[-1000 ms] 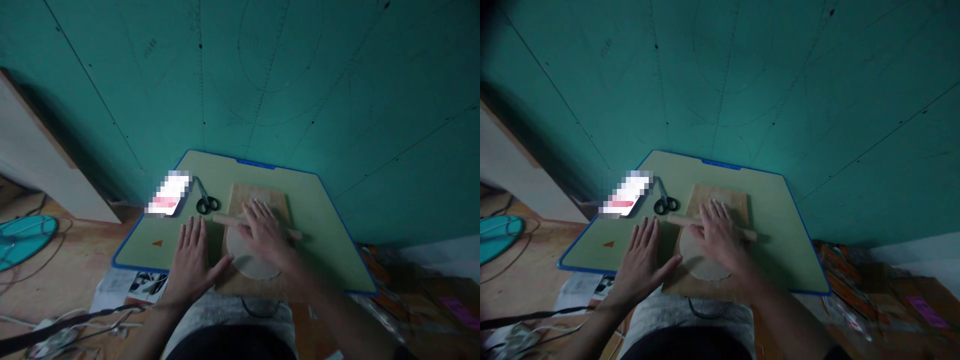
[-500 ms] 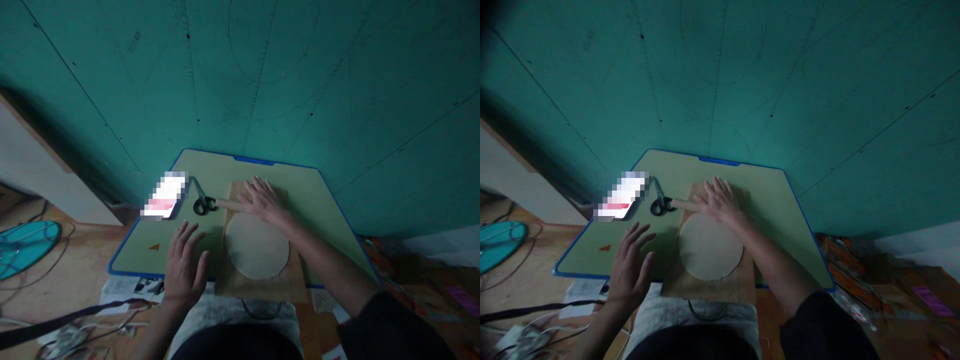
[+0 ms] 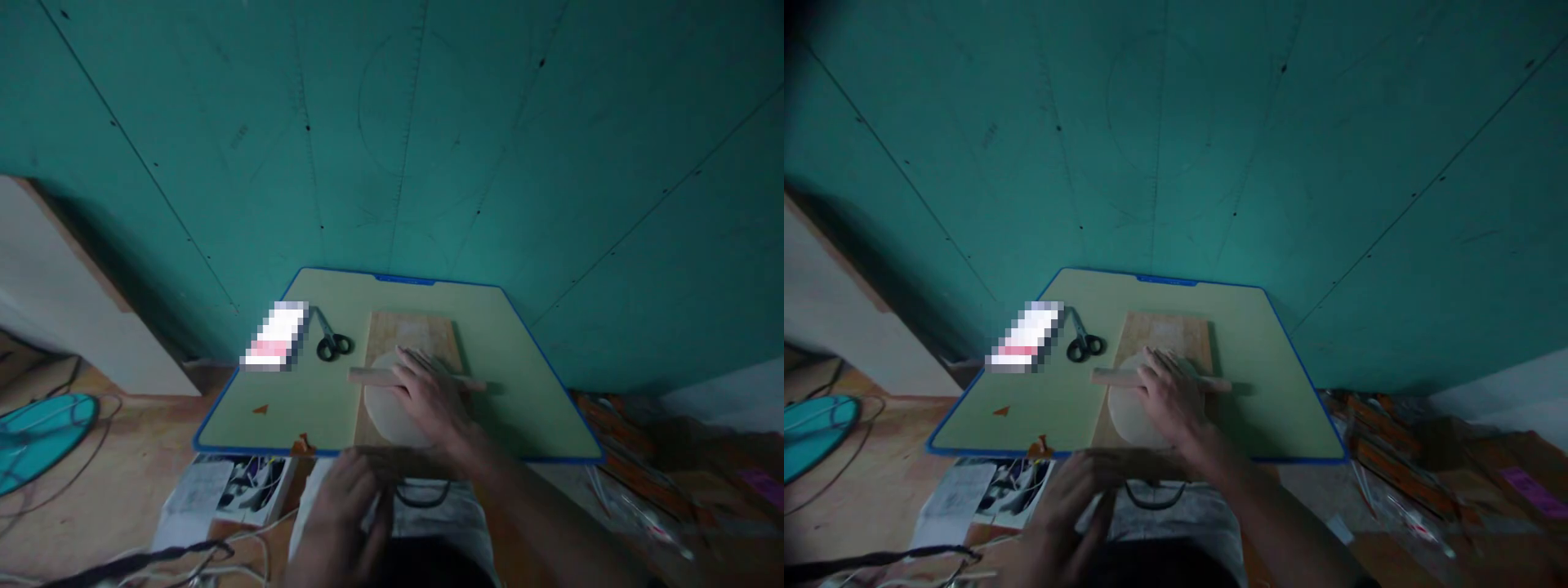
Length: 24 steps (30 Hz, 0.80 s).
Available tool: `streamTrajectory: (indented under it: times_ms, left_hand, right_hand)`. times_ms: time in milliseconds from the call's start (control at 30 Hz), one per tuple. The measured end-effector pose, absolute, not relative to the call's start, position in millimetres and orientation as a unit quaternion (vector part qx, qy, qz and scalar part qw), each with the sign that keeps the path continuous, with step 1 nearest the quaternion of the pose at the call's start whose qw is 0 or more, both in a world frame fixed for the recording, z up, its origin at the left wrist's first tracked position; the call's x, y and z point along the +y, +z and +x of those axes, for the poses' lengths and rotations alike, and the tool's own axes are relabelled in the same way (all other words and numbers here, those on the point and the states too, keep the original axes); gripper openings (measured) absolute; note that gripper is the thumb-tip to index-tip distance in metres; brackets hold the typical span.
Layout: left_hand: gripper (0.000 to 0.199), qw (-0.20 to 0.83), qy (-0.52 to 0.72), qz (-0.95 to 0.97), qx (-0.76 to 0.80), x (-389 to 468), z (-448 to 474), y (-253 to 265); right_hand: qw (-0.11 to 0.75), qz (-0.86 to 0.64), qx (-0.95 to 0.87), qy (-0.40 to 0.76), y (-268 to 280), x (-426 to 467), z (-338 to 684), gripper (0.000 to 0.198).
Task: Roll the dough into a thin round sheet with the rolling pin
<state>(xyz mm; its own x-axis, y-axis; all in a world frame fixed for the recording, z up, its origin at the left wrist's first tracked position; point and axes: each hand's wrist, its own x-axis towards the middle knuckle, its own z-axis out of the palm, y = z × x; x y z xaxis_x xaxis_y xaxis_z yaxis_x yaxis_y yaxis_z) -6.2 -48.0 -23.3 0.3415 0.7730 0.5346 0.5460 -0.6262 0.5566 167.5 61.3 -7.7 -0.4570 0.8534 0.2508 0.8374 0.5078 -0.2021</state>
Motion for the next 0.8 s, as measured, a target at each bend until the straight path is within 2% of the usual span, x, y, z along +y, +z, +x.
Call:
streamTrajectory:
  times_ms: [100,267,367,533,667,800]
  left_hand:
    - [0.027,0.163,0.342,0.851,0.364,-64.4,18.4,-25.0]
    - [0.043,0.089,0.259,0.898,0.346,-62.6,42.1,-52.8]
    - [0.053,0.088,0.24,0.907,0.335,-58.5,47.5,-61.1]
    - [0.061,0.085,0.227,0.907,0.345,-56.0,52.4,-63.2]
    - [0.066,0.054,0.202,0.91,0.357,-55.5,53.3,-67.3]
    - [0.072,0.023,0.167,0.927,0.336,-57.0,52.6,-68.8]
  right_hand:
    - [0.157,-0.487,-0.857,0.059,-4.2,43.6,173.7,0.025]
    - [0.097,-0.499,-0.858,0.075,3.6,24.0,180.1,0.016]
    - [0.078,-0.482,-0.87,0.066,7.1,27.3,179.2,0.025]
    - [0.075,-0.47,-0.876,0.072,3.9,34.9,173.2,0.051]
    - [0.072,-0.421,-0.903,0.045,-1.8,46.3,169.3,0.054]
    - [0.073,-0.456,-0.887,0.026,-2.8,82.9,166.6,0.063]
